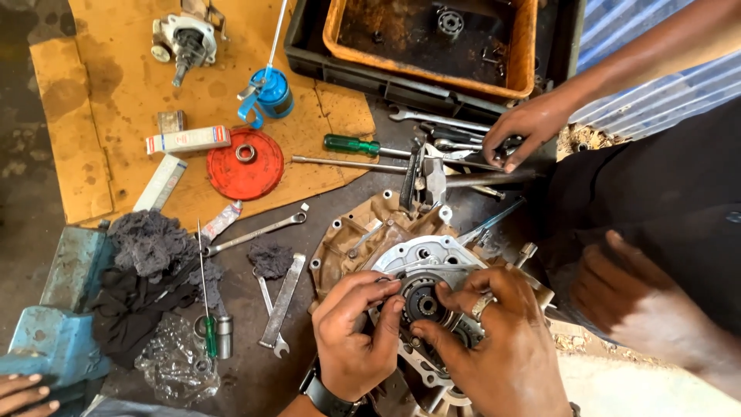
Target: The recorder is shown assembling or repairing internal gears and components of a small engine or transmission case on a workbench.
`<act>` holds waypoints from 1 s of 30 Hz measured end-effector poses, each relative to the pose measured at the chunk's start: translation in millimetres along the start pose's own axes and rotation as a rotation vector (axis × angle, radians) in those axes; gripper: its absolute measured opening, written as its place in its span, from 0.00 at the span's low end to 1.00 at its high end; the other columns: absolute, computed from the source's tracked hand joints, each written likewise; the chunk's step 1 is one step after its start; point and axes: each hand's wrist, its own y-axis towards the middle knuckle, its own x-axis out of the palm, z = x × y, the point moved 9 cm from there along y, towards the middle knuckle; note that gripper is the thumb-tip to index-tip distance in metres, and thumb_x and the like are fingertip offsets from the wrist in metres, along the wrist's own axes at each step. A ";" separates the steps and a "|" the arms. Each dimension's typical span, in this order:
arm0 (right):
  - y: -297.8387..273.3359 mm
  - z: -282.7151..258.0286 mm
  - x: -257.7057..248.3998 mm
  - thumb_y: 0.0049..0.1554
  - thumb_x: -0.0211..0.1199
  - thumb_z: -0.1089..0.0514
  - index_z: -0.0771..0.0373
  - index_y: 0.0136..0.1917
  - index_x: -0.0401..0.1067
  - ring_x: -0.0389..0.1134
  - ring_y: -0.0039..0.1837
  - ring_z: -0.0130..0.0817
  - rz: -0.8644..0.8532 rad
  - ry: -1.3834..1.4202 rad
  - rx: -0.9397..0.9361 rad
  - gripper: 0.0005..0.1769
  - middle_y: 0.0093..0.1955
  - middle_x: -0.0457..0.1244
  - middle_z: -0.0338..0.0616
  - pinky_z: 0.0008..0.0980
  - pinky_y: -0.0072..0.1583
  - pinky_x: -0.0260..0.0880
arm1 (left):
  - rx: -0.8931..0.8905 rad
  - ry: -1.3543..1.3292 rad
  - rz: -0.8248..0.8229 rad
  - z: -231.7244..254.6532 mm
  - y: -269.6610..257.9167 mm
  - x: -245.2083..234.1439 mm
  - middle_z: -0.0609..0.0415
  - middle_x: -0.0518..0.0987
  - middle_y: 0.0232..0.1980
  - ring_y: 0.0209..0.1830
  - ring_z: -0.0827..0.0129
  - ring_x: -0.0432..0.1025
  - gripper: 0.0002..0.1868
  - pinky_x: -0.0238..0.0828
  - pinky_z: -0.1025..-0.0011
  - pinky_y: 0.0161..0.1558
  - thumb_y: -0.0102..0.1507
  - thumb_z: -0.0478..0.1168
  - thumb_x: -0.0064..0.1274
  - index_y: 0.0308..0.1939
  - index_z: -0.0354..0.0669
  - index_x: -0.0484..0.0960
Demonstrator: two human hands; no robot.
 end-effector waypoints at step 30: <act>-83.7 51.4 41.4 0.57 0.52 0.63 0.71 0.65 0.59 0.50 0.68 0.26 0.514 -1.863 -1.367 0.23 0.66 0.52 0.41 0.21 0.69 0.49 | -0.106 0.301 -0.255 39.8 24.0 16.4 0.47 0.86 0.33 0.23 0.64 0.76 0.08 0.71 0.70 0.29 0.58 0.34 0.59 0.39 0.39 0.89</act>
